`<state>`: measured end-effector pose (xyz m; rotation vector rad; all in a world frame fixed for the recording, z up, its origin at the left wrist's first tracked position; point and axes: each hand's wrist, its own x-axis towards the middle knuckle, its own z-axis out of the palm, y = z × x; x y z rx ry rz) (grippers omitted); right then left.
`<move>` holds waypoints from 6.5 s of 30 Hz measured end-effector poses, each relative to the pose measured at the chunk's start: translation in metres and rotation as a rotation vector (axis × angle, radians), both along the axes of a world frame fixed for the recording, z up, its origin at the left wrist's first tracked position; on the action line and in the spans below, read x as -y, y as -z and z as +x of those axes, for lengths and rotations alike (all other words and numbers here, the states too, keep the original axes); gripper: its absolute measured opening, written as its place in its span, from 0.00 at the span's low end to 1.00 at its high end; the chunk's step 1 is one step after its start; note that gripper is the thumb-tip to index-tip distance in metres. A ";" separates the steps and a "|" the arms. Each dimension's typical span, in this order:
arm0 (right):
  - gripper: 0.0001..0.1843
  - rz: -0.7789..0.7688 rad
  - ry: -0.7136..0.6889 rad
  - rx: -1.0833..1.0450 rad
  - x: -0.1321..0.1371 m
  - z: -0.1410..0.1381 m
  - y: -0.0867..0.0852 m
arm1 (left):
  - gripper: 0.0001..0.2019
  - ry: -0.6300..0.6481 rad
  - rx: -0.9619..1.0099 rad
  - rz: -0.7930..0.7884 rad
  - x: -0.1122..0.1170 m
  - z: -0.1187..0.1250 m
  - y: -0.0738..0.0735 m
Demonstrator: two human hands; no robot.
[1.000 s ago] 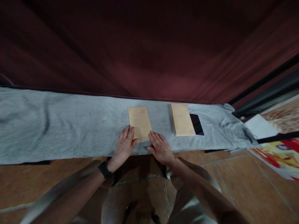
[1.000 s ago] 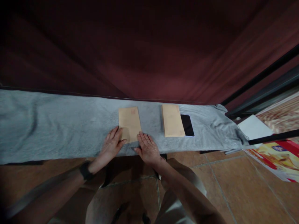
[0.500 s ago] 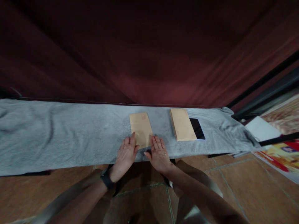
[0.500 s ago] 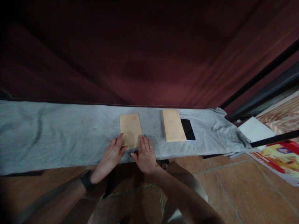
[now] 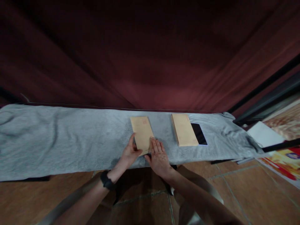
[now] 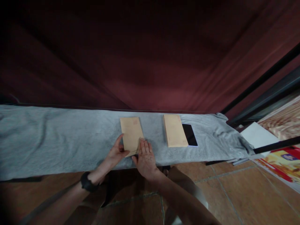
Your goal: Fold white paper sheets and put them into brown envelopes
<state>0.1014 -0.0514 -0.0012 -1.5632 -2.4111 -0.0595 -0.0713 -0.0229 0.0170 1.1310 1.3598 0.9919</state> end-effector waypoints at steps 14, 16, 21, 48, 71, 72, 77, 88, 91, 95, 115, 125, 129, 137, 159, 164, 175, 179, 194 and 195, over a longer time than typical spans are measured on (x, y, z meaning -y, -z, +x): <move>0.30 -0.403 0.073 -1.394 -0.050 0.008 -0.048 | 0.30 -0.076 0.469 -0.094 0.000 0.024 -0.045; 0.30 -0.515 0.045 -1.514 -0.047 -0.004 -0.045 | 0.25 -0.016 0.518 -0.147 0.000 0.030 -0.039; 0.29 -0.602 0.009 -1.469 -0.039 -0.014 -0.029 | 0.20 -0.008 0.450 -0.139 -0.003 0.026 -0.032; 0.32 -0.043 -0.109 -0.085 -0.030 0.001 0.010 | 0.23 0.145 -0.840 0.659 -0.063 -0.017 -0.010; 0.30 0.092 0.076 -0.162 -0.024 0.001 0.023 | 0.30 0.622 -1.099 0.624 -0.140 0.010 0.025; 0.29 0.085 0.085 -0.161 -0.025 0.002 0.023 | 0.30 0.635 -1.110 0.630 -0.134 0.010 0.025; 0.29 0.054 0.120 -0.154 -0.028 0.008 0.021 | 0.30 0.681 -1.154 0.690 -0.102 0.012 0.023; 0.29 -0.069 0.111 -0.155 -0.039 0.020 0.015 | 0.29 0.781 -1.204 0.714 -0.044 0.020 0.011; 0.30 -0.124 0.121 -0.149 -0.040 0.021 0.011 | 0.27 0.766 -1.202 0.731 -0.036 0.024 0.007; 0.30 -0.167 0.106 -0.139 -0.041 0.021 0.007 | 0.25 0.755 -1.197 0.751 -0.030 0.026 0.007; 0.30 -0.405 -0.292 -0.262 -0.061 0.023 -0.018 | 0.27 0.806 -0.914 0.730 0.008 0.025 0.002; 0.30 -0.196 -0.140 -0.146 -0.052 0.018 0.002 | 0.29 0.535 -1.110 0.588 0.003 0.011 0.022; 0.30 -0.125 -0.114 -0.113 -0.046 0.014 0.008 | 0.29 0.462 -1.174 0.536 -0.021 0.003 0.028; 0.31 -0.117 -0.078 -0.096 -0.044 0.012 0.007 | 0.29 0.370 -1.238 0.515 -0.087 0.007 0.020; 0.25 -0.234 0.174 -0.217 -0.063 0.020 -0.019 | 0.30 0.491 -1.238 0.624 -0.020 0.037 0.019; 0.24 -0.275 0.249 -0.259 -0.072 0.019 -0.013 | 0.28 0.444 -1.304 0.595 0.003 0.047 0.013; 0.21 -0.440 0.278 -0.691 -0.103 0.035 0.004 | 0.20 0.515 -1.519 0.600 0.011 0.079 -0.026; 0.24 -0.513 0.248 -0.937 -0.107 0.037 -0.001 | 0.17 0.400 -1.401 0.596 0.008 0.069 -0.052; 0.23 -0.888 0.153 -1.563 -0.085 0.022 -0.034 | 0.12 -0.495 0.490 -0.056 -0.017 0.030 -0.043; 0.24 -0.888 0.172 -1.555 -0.084 0.021 -0.029 | 0.11 -0.464 0.490 -0.129 -0.014 0.032 -0.034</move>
